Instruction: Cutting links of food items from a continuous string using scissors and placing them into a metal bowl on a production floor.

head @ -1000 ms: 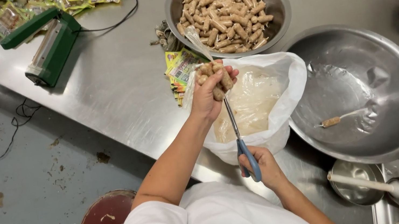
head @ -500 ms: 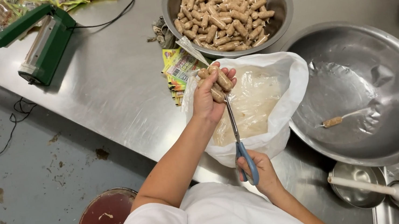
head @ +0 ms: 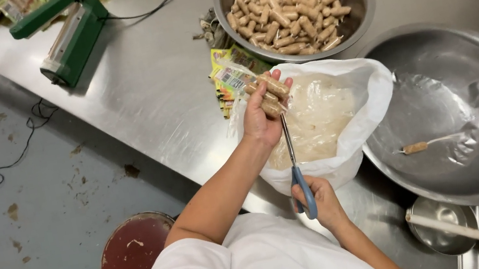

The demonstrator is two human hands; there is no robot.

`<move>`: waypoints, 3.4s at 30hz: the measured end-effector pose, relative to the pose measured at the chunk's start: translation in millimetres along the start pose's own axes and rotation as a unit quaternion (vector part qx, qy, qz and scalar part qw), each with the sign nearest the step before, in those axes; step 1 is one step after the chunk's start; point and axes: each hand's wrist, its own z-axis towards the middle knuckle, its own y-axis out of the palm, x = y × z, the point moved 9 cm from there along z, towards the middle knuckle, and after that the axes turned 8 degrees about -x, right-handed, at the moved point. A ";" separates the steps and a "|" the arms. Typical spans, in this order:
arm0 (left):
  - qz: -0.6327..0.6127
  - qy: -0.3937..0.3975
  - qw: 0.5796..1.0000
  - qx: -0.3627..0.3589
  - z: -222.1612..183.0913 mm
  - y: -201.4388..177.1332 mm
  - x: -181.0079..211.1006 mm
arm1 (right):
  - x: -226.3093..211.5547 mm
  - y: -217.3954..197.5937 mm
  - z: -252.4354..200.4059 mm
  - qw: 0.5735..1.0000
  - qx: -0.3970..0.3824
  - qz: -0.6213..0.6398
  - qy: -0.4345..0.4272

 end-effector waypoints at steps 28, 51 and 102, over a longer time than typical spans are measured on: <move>-0.041 0.043 0.997 -0.057 1.1 -20.4 -27.4 | 17.9 -11.3 -1.9 0.993 0.112 0.008 -0.046; -0.076 0.039 0.994 -0.065 9.3 -20.8 -22.0 | -2.3 11.9 -3.2 0.991 0.118 -0.016 -0.068; -0.004 0.051 0.999 0.001 -24.8 -11.9 -32.0 | 16.7 -34.7 -0.4 0.972 0.163 0.110 -0.131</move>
